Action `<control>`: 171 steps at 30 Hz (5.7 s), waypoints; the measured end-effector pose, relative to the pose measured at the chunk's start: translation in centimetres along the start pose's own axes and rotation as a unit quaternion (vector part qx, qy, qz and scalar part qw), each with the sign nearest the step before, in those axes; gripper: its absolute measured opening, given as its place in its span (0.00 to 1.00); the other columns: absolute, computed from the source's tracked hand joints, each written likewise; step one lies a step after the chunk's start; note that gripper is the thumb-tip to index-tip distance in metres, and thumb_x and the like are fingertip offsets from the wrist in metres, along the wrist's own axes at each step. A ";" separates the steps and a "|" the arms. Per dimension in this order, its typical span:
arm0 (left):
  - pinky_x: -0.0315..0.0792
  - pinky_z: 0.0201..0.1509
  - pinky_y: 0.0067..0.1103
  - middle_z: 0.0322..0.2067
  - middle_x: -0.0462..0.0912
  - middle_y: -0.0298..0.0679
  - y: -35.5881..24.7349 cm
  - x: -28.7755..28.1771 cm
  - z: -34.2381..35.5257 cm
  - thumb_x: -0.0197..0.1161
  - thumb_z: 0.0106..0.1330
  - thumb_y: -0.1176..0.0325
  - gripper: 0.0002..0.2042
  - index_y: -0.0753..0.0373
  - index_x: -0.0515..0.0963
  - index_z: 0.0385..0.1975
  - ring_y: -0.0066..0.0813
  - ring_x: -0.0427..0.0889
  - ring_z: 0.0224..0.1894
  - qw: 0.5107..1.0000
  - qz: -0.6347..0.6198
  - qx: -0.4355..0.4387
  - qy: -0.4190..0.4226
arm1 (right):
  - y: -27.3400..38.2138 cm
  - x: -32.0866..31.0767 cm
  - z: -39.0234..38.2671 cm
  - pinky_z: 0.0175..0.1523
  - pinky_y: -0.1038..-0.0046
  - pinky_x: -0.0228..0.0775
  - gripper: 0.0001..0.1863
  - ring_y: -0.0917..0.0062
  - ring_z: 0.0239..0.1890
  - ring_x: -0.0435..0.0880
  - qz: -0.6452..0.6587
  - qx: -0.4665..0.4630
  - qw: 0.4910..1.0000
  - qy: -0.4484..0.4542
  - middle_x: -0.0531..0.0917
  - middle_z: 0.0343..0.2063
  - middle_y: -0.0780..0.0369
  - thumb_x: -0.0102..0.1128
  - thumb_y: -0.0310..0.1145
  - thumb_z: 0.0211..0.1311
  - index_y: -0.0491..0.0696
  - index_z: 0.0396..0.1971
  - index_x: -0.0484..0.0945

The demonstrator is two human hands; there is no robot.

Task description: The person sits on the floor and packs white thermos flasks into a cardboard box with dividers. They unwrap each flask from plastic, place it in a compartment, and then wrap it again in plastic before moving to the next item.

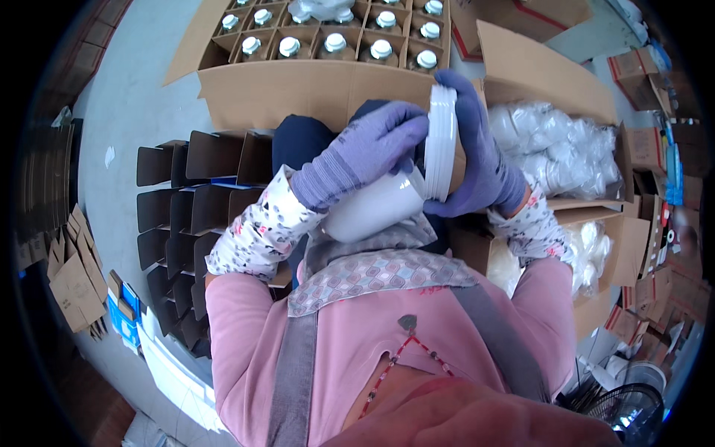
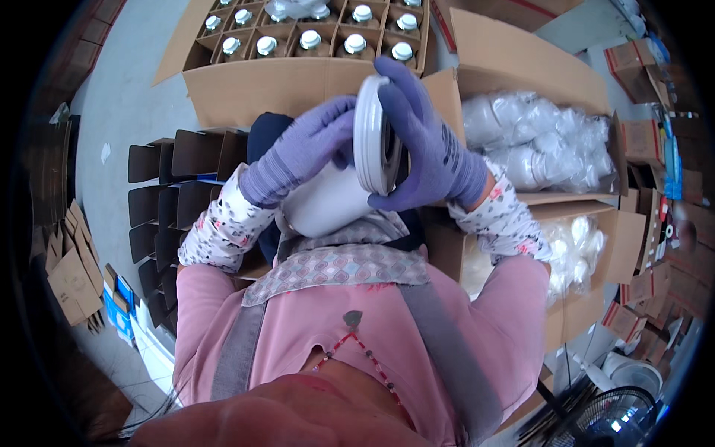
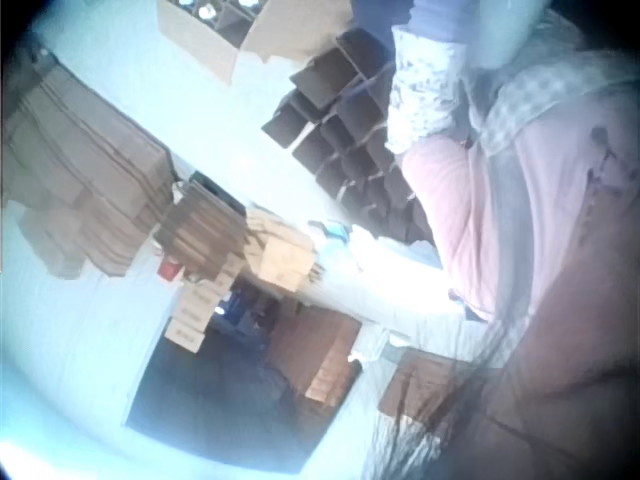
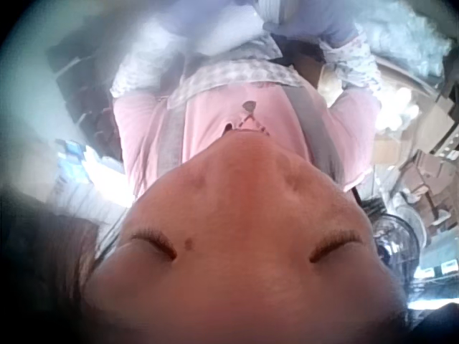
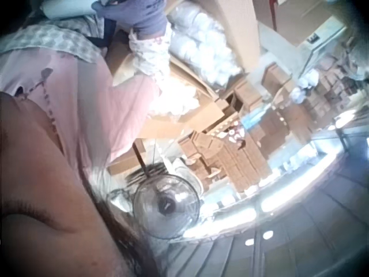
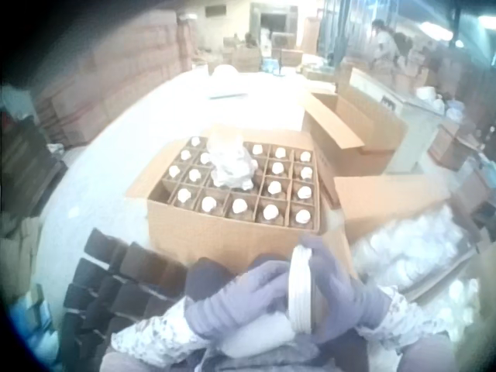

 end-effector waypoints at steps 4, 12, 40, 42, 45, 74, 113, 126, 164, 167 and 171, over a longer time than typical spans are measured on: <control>0.76 0.34 0.17 0.35 0.78 0.38 0.5 0.1 1.0 0.50 0.73 0.54 0.21 0.66 0.70 0.53 0.18 0.79 0.28 0.997 -0.059 -0.038 -0.040 | -0.6 -0.2 0.6 0.67 0.54 0.52 0.69 0.48 0.68 0.54 -0.033 -0.018 0.999 -0.018 0.51 0.67 0.45 0.80 0.42 0.24 0.47 0.71 0.44; 0.74 0.46 0.28 0.41 0.76 0.43 -2.0 -0.9 1.3 0.62 0.64 0.61 0.23 0.62 0.69 0.57 0.35 0.79 0.41 0.918 0.210 0.314 -0.123 | -3.2 -0.9 0.7 0.65 0.66 0.59 0.62 0.65 0.62 0.68 -0.017 0.030 0.999 -0.035 0.63 0.63 0.53 0.77 0.44 0.33 0.42 0.69 0.48; 0.75 0.46 0.19 0.41 0.85 0.43 12.9 -5.9 -11.2 0.66 0.59 0.63 0.13 0.69 0.79 0.35 0.22 0.81 0.39 0.971 -0.076 -0.169 -0.148 | -1.7 5.6 -0.7 0.59 0.65 0.67 0.52 0.64 0.55 0.75 0.082 0.167 0.948 0.257 0.69 0.56 0.46 0.74 0.44 0.42 0.40 0.65 0.56; 0.75 0.38 0.19 0.34 0.86 0.38 11.7 -4.2 -12.9 0.68 0.58 0.62 0.15 0.66 0.82 0.39 0.22 0.83 0.33 0.958 0.077 -0.036 -0.273 | -2.5 3.1 -3.4 0.48 0.71 0.73 0.26 0.68 0.40 0.81 0.266 0.438 0.759 0.402 0.78 0.34 0.51 0.54 0.43 0.62 0.36 0.51 0.70; 0.75 0.44 0.19 0.39 0.86 0.41 12.4 -3.9 -14.2 0.69 0.57 0.65 0.15 0.67 0.82 0.41 0.23 0.83 0.37 0.950 -0.007 -0.025 -0.312 | -0.8 -1.5 -5.0 0.41 0.74 0.75 0.23 0.71 0.30 0.84 0.541 0.431 0.682 0.237 0.82 0.18 0.55 0.41 0.39 0.72 0.35 0.30 0.79; 0.73 0.53 0.23 0.49 0.81 0.48 12.0 -4.0 -15.2 0.67 0.58 0.68 0.13 0.71 0.80 0.37 0.30 0.81 0.48 0.956 -0.094 0.037 -0.274 | -1.1 5.3 3.5 0.59 0.54 0.64 0.18 0.65 0.46 0.76 -0.106 -0.151 0.956 0.230 0.79 0.41 0.63 0.68 0.37 0.44 0.52 0.39 0.80; 0.74 0.45 0.31 0.42 0.80 0.48 7.0 -6.1 -9.2 0.73 0.48 0.60 0.16 0.66 0.75 0.22 0.46 0.81 0.42 0.922 0.282 0.145 -0.222 | -24.0 9.5 16.7 0.52 0.66 0.70 0.36 0.63 0.50 0.78 -0.185 0.287 0.936 0.090 0.79 0.47 0.52 0.67 0.55 0.46 0.49 0.53 0.73; 0.74 0.38 0.27 0.30 0.82 0.42 2.5 -12.5 -3.2 0.65 0.57 0.66 0.09 0.64 0.81 0.33 0.38 0.82 0.32 0.975 0.208 0.064 -0.042 | -28.5 0.5 29.3 0.36 0.70 0.73 0.26 0.74 0.26 0.81 -0.157 0.273 0.949 -0.029 0.81 0.20 0.61 0.56 0.55 0.58 0.43 0.29 0.83; 0.61 0.67 0.27 0.65 0.60 0.55 -0.4 -25.7 16.3 0.75 0.49 0.66 0.49 0.69 0.49 0.69 0.41 0.61 0.67 0.833 0.173 0.319 -0.419 | -20.6 -0.3 28.4 0.53 0.75 0.69 0.19 0.79 0.45 0.79 0.191 0.079 0.954 0.216 0.82 0.40 0.62 0.56 0.40 0.65 0.41 0.47 0.78; 0.72 0.58 0.24 0.45 0.82 0.44 -2.4 -27.7 11.9 0.53 0.54 0.83 0.22 0.67 0.77 0.51 0.34 0.79 0.51 0.826 0.000 0.280 -0.490 | -31.4 -2.2 27.7 0.62 0.70 0.64 0.31 0.69 0.57 0.74 0.117 0.162 0.980 -0.018 0.76 0.55 0.55 0.59 0.50 0.60 0.46 0.57 0.71; 0.71 0.57 0.29 0.48 0.79 0.47 -1.3 -20.7 0.4 0.58 0.56 0.78 0.21 0.71 0.73 0.52 0.36 0.77 0.53 0.831 0.160 0.264 -0.463 | -40.4 3.1 22.2 0.71 0.57 0.49 0.64 0.49 0.69 0.55 -0.291 0.383 0.877 0.019 0.54 0.68 0.45 0.65 0.70 0.40 0.49 0.71 0.46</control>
Point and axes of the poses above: each hand's wrist, its own z-axis towards the middle knuckle, its own x-axis out of the palm, y = z × x, the point moved 3 cm from there along z, towards the middle knuckle
